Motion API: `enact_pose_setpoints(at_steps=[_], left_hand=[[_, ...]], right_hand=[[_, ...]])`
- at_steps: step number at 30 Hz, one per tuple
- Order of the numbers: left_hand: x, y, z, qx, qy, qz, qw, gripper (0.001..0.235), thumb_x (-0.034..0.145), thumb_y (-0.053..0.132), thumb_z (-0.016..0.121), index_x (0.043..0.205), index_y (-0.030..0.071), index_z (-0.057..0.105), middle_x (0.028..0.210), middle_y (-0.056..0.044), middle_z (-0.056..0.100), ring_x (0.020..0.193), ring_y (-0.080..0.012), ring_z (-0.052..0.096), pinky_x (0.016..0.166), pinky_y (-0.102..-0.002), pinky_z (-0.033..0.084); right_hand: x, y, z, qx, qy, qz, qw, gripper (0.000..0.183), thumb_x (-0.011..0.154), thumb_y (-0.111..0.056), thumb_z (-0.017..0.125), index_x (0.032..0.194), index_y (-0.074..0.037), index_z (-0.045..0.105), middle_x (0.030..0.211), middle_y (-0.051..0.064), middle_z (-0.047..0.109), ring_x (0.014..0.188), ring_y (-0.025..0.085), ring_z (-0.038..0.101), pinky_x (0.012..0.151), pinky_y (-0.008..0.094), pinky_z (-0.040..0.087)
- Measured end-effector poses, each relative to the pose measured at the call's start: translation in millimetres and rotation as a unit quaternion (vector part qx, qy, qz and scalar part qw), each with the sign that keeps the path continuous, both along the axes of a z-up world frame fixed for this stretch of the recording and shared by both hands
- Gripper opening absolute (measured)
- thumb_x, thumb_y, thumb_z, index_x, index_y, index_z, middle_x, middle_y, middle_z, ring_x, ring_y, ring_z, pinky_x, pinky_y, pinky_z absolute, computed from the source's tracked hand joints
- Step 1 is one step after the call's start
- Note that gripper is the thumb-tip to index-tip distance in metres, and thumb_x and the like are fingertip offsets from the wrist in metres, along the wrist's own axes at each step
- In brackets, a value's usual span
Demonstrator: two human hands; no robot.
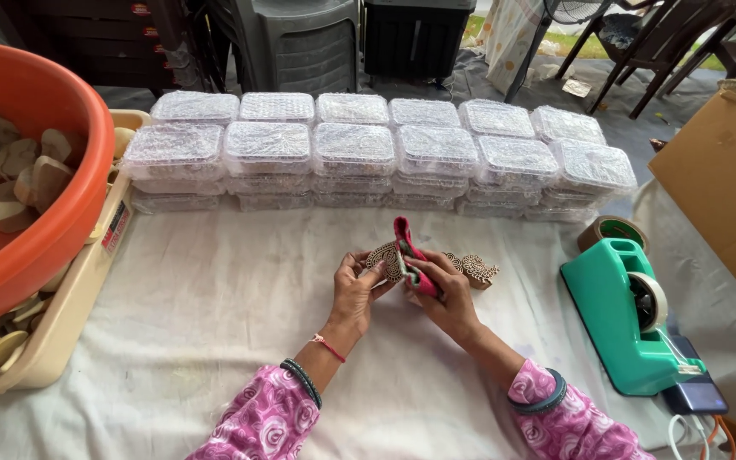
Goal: The person picks up small, ornate, flat decorative items from a large orange basin and wipes them with a red patterned cloth. They handle the items one at a time, wiping both sides, and place the cleaned items on the table. The person repeats this process for several items.
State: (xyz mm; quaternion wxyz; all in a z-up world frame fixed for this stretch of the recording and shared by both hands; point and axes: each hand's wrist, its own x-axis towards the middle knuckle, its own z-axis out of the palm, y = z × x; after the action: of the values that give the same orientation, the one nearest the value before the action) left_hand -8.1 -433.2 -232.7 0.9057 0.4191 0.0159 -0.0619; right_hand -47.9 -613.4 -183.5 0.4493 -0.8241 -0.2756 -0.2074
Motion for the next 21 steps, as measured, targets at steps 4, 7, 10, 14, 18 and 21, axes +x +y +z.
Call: enact_pose_setpoints(at_steps=[4, 7, 10, 14, 18, 21], left_hand=[[5.6, 4.3, 0.4, -0.034, 0.028, 0.029, 0.999, 0.027, 0.093, 0.008, 0.068, 0.114, 0.006, 0.051, 0.111, -0.007, 0.061, 0.098, -0.0197, 0.070, 0.087, -0.039, 0.065], [5.5, 6.0, 0.4, -0.006, 0.015, 0.007, 1.000, 0.029, 0.093, 0.010, 0.070, 0.113, 0.005, 0.050, 0.111, -0.009, 0.063, 0.099, -0.0205, 0.071, 0.089, -0.039, 0.065], [-2.4, 2.2, 4.3, 0.040, -0.006, -0.060, 0.997, 0.032, 0.093, 0.013, 0.073, 0.114, 0.003, 0.050, 0.112, -0.011, 0.066, 0.100, -0.0217, 0.073, 0.089, -0.038, 0.065], [-15.3, -2.4, 22.7, 0.083, -0.018, -0.111, 0.990, 0.040, 0.091, 0.015, 0.075, 0.121, 0.006, 0.050, 0.113, -0.011, 0.067, 0.100, -0.0212, 0.072, 0.086, -0.036, 0.064], [-22.9, -0.8, 35.5, 0.123, -0.045, -0.148, 0.980, 0.053, 0.087, 0.018, 0.075, 0.135, 0.012, 0.053, 0.118, -0.006, 0.068, 0.104, -0.0162, 0.070, 0.085, -0.035, 0.064], [-22.9, -2.5, 32.4, 0.130, -0.041, -0.158, 0.978, 0.049, 0.090, 0.021, 0.074, 0.134, 0.010, 0.057, 0.118, -0.006, 0.069, 0.105, -0.0170, 0.071, 0.085, -0.036, 0.065]], right_hand=[[-6.1, 4.9, -0.1, 0.006, 0.046, 0.005, 0.999, 0.059, 0.073, 0.005, 0.076, 0.130, -0.007, 0.069, 0.134, 0.013, 0.065, 0.116, 0.023, 0.070, 0.096, 0.033, 0.056], [-4.8, 3.3, -0.4, 0.022, 0.026, -0.023, 0.999, 0.056, 0.073, 0.005, 0.071, 0.129, -0.004, 0.069, 0.133, 0.014, 0.064, 0.116, 0.023, 0.068, 0.097, 0.032, 0.054], [6.2, -6.4, -7.2, 0.099, 0.062, -0.052, 0.992, 0.041, 0.087, -0.002, 0.067, 0.127, -0.003, 0.070, 0.130, 0.011, 0.067, 0.114, 0.020, 0.068, 0.097, 0.031, 0.053], [9.7, -13.1, 6.0, 0.139, 0.102, -0.014, 0.985, 0.032, 0.097, -0.013, 0.070, 0.127, -0.002, 0.069, 0.129, 0.010, 0.065, 0.113, 0.017, 0.065, 0.097, 0.028, 0.052], [11.3, -10.2, 15.2, 0.093, 0.101, 0.058, 0.989, 0.044, 0.086, -0.016, 0.079, 0.125, 0.000, 0.066, 0.121, 0.009, 0.065, 0.109, 0.015, 0.064, 0.091, 0.029, 0.052], [12.4, -11.4, 4.6, 0.058, 0.093, -0.006, 0.994, 0.038, 0.083, -0.016, 0.083, 0.115, 0.000, 0.070, 0.112, 0.008, 0.068, 0.100, 0.014, 0.066, 0.085, 0.030, 0.054]])
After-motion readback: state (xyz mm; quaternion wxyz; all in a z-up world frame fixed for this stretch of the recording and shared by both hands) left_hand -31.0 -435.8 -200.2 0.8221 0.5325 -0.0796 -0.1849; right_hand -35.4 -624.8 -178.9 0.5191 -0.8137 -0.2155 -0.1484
